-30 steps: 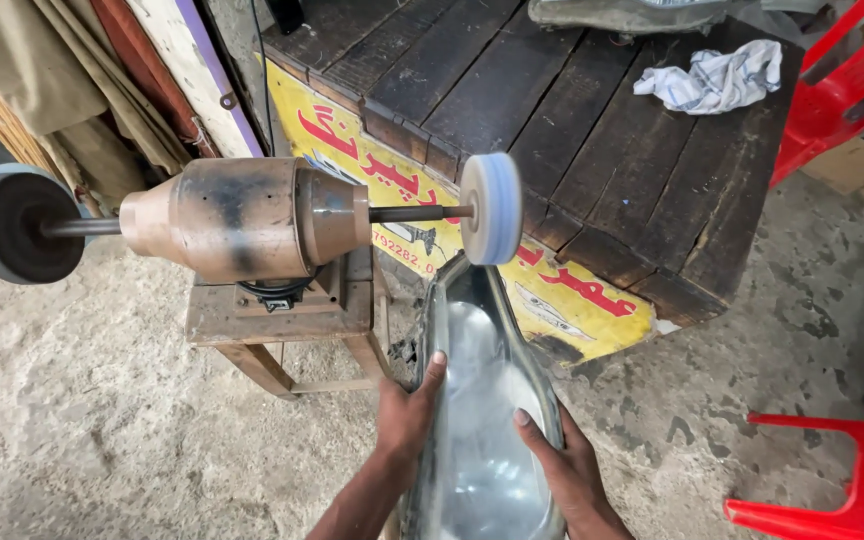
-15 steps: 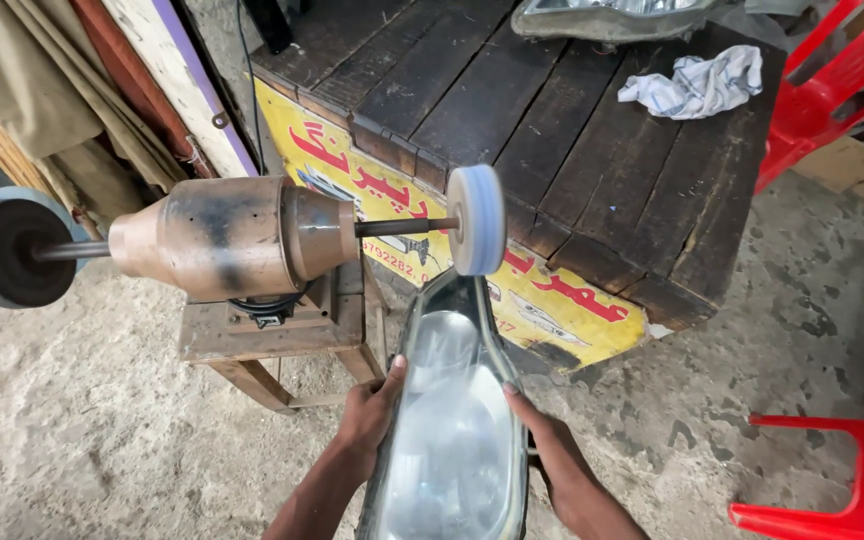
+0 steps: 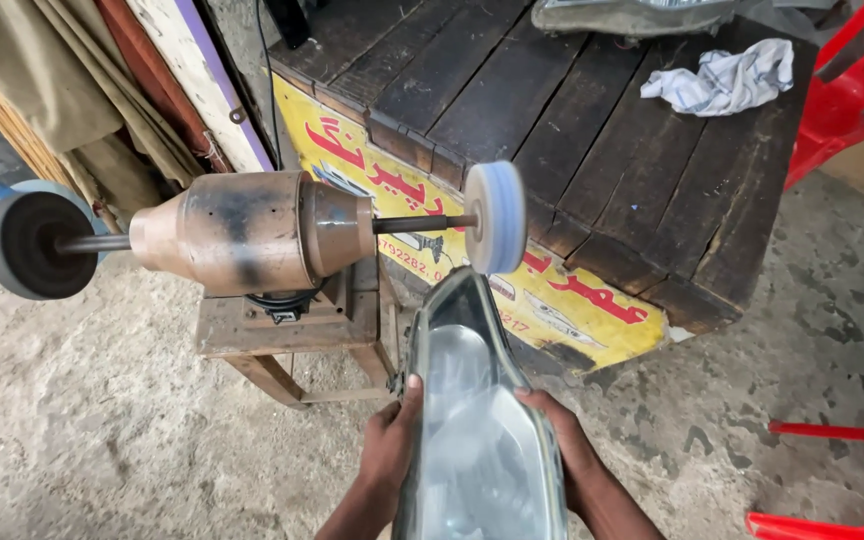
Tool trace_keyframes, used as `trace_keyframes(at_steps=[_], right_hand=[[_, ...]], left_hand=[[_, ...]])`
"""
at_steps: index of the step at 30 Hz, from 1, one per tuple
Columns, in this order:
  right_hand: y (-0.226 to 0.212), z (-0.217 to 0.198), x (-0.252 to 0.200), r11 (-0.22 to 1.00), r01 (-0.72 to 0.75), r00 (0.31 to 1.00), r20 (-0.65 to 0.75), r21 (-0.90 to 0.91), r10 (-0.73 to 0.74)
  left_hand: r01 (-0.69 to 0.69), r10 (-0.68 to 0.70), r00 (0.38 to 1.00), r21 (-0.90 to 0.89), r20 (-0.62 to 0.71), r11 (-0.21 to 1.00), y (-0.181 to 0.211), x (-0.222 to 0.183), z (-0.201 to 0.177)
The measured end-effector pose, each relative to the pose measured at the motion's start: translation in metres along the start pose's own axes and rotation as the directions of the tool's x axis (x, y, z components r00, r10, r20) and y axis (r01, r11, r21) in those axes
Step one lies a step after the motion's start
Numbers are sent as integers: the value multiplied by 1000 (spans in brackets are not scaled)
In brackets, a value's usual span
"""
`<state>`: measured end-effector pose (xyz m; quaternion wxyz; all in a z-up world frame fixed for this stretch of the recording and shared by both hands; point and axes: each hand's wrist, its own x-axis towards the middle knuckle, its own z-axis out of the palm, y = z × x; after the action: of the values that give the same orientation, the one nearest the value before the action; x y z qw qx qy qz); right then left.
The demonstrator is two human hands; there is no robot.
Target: Polishing a car headlight lens using a bench-mounted buffing wheel to restore clarity.
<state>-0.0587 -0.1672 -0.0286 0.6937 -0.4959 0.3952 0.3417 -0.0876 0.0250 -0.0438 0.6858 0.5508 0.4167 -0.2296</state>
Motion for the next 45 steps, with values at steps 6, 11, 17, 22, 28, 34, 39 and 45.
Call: trace_keyframes(at_steps=[6,11,17,22,28,34,39,45], right_hand=[[29,-42,35,992,22,1000,-18,126,-20],[36,-53,59,969,165,980,80,182,-182],[19,-26,32,992,95,992,75,89,-101],[-2,-12,16,990,136,991,7,31,-136],[-17,-19,24,977,207,977,34,45,-209],[-34,-14,35,966,259,956,135,24,-260],[-40,7,37,957,289,953,102,-20,-286],[-51,4,13,977,210,977,46,-25,-208]], left_hand=[[-140,151,988,185,-44,973,-16,9,12],[-175,178,984,240,9,955,6,-10,14],[-98,119,990,235,-78,967,-13,9,-1],[-100,108,993,158,-43,982,-10,19,3],[-66,61,998,159,36,985,29,9,22],[-56,46,996,138,72,989,49,16,20],[-30,30,1000,50,-1,998,55,7,10],[-29,25,998,71,52,997,56,24,28]])
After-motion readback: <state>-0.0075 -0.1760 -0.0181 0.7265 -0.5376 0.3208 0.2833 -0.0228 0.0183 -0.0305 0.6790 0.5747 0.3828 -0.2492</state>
